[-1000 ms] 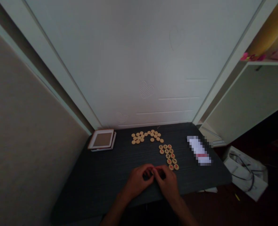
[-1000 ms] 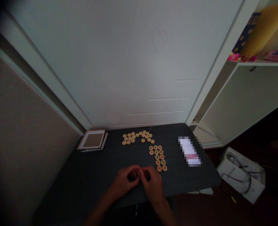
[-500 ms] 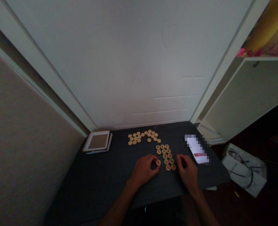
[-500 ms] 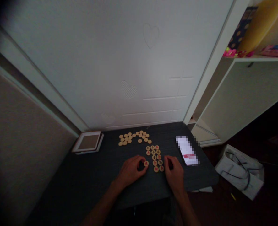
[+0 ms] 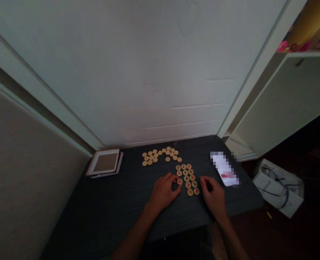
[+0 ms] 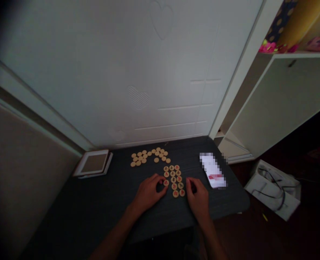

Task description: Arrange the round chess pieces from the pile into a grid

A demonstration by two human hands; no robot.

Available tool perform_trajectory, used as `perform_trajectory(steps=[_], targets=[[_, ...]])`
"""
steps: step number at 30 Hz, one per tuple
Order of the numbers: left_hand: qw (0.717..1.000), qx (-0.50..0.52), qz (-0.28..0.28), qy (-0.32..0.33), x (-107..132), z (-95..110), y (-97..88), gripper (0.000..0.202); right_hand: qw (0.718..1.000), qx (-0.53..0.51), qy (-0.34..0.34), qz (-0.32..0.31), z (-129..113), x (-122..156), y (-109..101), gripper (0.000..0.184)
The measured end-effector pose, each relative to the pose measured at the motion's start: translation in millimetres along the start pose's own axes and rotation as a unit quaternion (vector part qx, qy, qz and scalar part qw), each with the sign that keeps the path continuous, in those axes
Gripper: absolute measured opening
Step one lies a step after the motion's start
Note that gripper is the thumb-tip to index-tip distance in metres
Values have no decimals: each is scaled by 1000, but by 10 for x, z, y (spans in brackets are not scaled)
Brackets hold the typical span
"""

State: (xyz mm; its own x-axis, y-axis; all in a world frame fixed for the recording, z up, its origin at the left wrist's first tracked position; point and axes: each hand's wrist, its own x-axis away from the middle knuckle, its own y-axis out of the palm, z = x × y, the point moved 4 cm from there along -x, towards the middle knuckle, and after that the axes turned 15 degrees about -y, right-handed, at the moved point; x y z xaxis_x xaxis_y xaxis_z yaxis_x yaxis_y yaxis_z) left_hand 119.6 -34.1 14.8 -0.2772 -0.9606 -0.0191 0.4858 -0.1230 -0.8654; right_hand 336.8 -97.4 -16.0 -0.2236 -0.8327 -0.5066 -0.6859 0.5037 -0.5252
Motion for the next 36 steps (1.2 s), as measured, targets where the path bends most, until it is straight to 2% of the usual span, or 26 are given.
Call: perform_trajectory(steps=[7, 18, 25, 36], targets=[[1000, 30, -7, 5, -11, -35, -7, 22, 1000, 1, 6, -3, 4, 1, -5, 29], [995, 75, -3, 66, 24, -94, -1, 19, 1000, -2, 11, -9, 0, 5, -4, 30], [995, 79, 19, 62, 9, -119, 61, 18, 1000, 2, 13, -16, 12, 8, -7, 30], [996, 74, 16, 52, 7, -95, 36, 20, 996, -5, -60, -63, -71, -25, 46, 27]])
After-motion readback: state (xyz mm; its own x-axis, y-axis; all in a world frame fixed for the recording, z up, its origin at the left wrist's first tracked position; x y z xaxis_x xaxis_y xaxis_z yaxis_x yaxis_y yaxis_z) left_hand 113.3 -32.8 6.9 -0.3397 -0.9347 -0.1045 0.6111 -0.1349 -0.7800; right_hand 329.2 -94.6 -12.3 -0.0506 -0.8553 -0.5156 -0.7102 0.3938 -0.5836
